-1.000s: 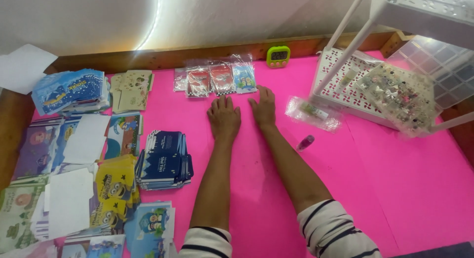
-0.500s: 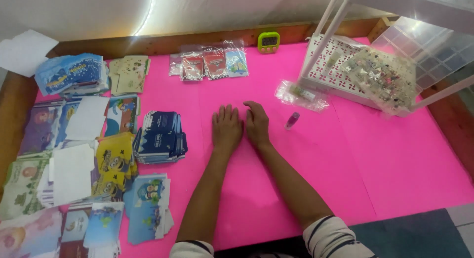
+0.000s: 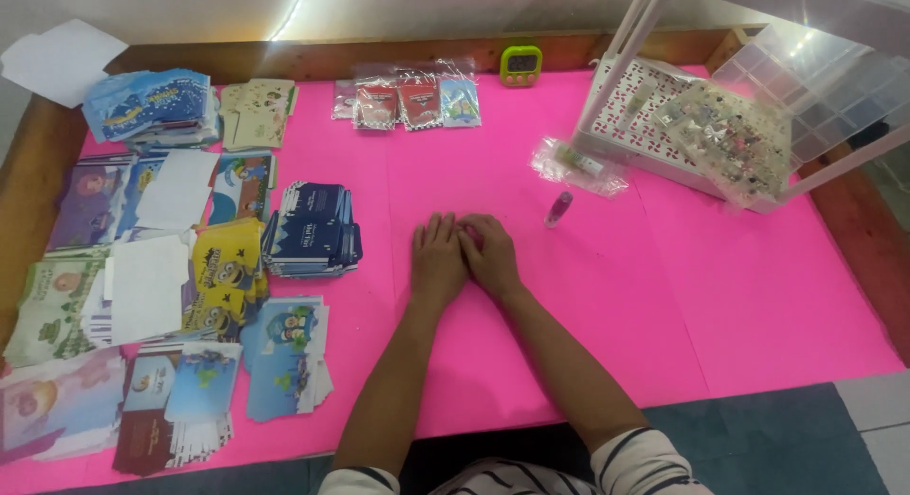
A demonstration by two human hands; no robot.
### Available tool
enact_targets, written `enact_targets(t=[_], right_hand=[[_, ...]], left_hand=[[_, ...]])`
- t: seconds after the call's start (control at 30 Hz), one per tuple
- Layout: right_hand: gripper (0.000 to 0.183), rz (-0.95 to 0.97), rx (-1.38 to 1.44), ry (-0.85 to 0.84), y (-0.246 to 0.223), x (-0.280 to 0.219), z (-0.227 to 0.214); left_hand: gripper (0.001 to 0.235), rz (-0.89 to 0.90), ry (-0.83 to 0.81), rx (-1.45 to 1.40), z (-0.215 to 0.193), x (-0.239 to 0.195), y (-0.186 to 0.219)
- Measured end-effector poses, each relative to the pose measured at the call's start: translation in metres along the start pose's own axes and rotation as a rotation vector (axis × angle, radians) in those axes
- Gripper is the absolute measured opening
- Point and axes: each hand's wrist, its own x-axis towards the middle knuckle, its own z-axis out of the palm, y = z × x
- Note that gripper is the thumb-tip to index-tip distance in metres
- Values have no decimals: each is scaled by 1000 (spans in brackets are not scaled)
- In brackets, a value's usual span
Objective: Packaging small decorative cards into plastic sleeves after applying adhesive.
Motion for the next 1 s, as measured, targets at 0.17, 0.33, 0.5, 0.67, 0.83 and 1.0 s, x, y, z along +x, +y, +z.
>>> enact_targets(t=[0.17,0.33,0.5,0.67,0.83,1.0], right_hand=[[23,-422,-40,-83,-46,-4,14],[34,-676,-43,-520,-131,-26,72],[70,-939,-172,-742,-154,-50,116],[65,-1187,-304,-517,-146,-57,125],[24,-1333,-140,-391,-153,-58,125],[18,-1361,-111,-342,-156,-57,118]], left_hand=[[42,52,-23,265,28,4,-15],[39,-8,32,61,-3,4,2],[37,18,10,-54,-26,5,6],[38,-8,-24,-83,-32,5,7],[37,-29,-48,-100,-33,5,8],[36,-26,-24,-105,-31,3,9]])
